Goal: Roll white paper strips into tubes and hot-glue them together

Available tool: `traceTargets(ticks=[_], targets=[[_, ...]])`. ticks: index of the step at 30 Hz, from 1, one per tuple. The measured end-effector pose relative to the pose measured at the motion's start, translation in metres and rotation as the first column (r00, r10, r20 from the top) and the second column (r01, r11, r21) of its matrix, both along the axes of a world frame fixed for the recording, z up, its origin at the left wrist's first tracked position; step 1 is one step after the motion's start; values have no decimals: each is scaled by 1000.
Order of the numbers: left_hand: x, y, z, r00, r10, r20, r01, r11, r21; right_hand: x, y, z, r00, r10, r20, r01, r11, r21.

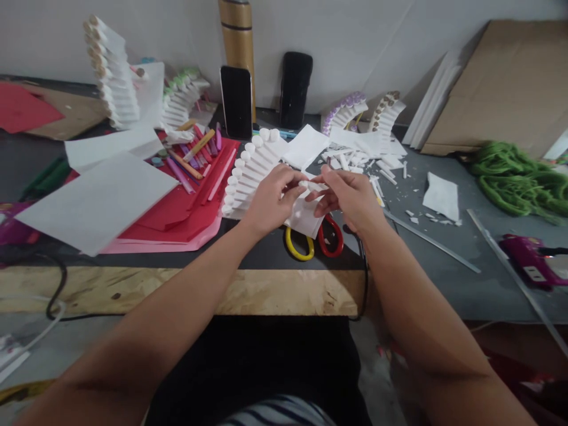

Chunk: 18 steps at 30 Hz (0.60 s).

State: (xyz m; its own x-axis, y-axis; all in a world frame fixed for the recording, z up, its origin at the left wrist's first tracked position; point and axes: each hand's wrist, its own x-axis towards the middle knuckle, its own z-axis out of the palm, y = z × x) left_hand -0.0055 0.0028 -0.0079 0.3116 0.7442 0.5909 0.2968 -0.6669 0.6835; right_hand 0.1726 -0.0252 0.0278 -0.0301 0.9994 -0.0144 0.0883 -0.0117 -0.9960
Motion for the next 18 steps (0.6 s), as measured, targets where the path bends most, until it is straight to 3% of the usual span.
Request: traceTargets(ticks=[7, 18], targets=[[1, -1, 1, 990, -48, 130, 75, 974, -213, -3, -1, -2, 999, 31, 16, -32, 996, 86], [5, -3, 0, 984, 2, 178, 49, 959, -279, -3, -3, -12, 962, -55, 266, -34, 947, 320]])
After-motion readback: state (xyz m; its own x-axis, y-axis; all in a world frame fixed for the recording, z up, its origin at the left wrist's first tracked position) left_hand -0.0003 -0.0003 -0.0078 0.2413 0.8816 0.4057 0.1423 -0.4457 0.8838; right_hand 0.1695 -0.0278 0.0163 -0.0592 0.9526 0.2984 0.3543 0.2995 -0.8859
